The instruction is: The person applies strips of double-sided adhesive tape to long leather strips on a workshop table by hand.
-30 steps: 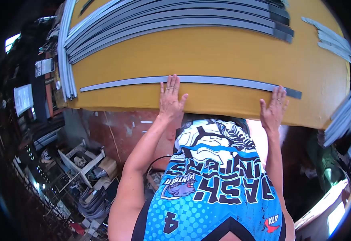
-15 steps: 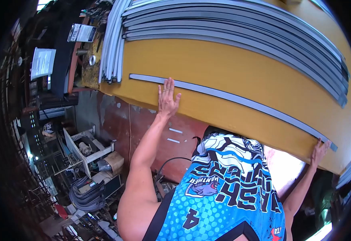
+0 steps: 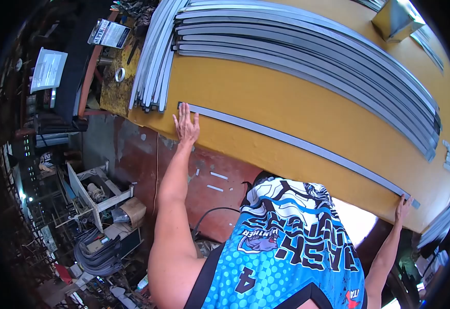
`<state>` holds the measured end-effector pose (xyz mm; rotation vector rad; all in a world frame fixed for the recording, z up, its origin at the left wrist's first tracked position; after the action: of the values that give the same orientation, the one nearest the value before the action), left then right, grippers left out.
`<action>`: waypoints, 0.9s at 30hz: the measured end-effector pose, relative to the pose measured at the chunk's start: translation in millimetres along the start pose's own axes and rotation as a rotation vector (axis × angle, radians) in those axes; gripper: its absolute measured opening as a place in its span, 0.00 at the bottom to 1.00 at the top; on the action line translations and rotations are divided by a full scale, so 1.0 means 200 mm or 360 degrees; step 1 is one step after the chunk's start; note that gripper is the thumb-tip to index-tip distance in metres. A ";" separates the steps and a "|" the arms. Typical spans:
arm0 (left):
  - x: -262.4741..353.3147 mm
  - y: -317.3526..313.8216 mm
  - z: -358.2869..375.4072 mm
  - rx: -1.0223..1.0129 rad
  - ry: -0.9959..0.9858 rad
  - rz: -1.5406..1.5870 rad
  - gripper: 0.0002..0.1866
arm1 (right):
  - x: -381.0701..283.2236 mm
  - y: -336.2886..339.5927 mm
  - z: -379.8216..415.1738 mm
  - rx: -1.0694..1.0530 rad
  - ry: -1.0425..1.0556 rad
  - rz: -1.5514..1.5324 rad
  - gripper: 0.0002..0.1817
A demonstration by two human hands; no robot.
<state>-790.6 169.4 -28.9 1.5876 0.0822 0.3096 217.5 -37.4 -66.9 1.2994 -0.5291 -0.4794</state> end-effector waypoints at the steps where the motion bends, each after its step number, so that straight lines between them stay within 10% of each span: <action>1: 0.01 -0.02 0.00 0.0086 0.0038 0.0016 0.34 | -0.02 0.01 0.01 -0.0030 -0.0028 0.0015 0.46; 11: 0.06 0.00 -0.06 0.0384 0.0052 -0.0017 0.31 | -0.15 0.10 0.07 0.0030 -0.0216 -0.0138 0.46; 16: 0.04 0.06 -0.19 0.0358 0.0258 0.0120 0.28 | 0.05 -0.25 -0.15 0.0762 -0.0283 -0.0775 0.45; 22: -0.11 0.04 -0.24 0.0462 0.0727 0.0070 0.23 | -0.37 0.18 -0.04 0.0509 -0.1443 -0.0279 0.48; 27: -0.15 0.00 -0.18 0.0367 0.0797 0.0116 0.22 | -0.24 0.08 -0.20 0.0300 -0.1475 -0.1081 0.26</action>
<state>-829.2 196.7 -32.2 1.7104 0.4605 0.7729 204.5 25.8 -64.2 1.3778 -0.8999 -1.6702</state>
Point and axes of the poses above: each hand's wrist, its own z-axis away from the middle knuckle, its own y-axis out of the back of the hand, x = y × z, the point moved 1 cm from there along -z, towards the middle knuckle, and after that the axes turned 4 degrees about y, right-handed, at the moved point
